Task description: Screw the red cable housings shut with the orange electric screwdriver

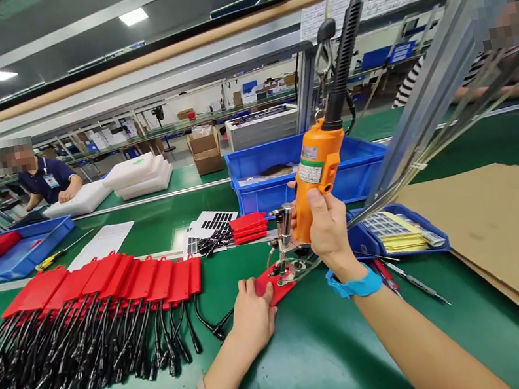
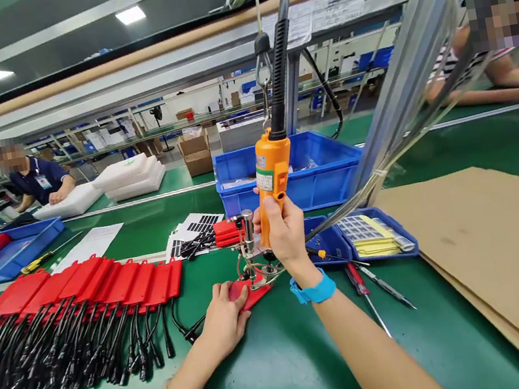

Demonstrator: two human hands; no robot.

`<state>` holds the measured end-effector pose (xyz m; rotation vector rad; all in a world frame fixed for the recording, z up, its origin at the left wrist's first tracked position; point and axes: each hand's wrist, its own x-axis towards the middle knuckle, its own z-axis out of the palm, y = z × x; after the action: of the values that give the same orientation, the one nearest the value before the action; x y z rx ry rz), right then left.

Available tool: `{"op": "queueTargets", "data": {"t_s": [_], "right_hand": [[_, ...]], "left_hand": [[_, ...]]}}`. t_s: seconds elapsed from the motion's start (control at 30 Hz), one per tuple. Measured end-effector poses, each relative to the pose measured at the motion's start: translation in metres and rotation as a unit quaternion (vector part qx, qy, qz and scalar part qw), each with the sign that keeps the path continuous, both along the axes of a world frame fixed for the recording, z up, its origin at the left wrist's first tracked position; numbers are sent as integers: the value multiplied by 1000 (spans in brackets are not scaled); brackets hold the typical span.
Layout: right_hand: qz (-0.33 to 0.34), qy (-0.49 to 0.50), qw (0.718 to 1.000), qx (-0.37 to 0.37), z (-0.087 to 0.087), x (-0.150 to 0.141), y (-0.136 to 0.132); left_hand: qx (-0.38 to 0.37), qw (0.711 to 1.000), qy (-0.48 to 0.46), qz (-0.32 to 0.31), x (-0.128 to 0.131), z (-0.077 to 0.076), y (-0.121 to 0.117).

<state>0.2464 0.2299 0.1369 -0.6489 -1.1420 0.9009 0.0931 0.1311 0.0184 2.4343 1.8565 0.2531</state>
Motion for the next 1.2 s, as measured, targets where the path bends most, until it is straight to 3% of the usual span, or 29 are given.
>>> {"op": "queueTargets", "data": {"t_s": [0.23,0.67,0.77,1.0,1.1,1.2], "right_hand": [[-11,-9,1000,-1,-8,-7,-3],[-10,-30,999,13,-22,-14,-18],[-6,-29,999,20,-14,-9,-21],[-36,0,996,79,44,-2,-2],[-37,-1,996,77,44,-10,15],[-27,-11,998,51,26,-19,28]], "left_hand": [[-22,1000,-2,9,3,6,-1],[-8,1000,-26,11,3,1,0],[-3,1000,-20,8,2,-1,-1],[-19,1000,5,8,-5,-4,0],[-23,1000,-11,1,-8,-2,2],[-31,999,-26,-7,-11,-1,3]]}}
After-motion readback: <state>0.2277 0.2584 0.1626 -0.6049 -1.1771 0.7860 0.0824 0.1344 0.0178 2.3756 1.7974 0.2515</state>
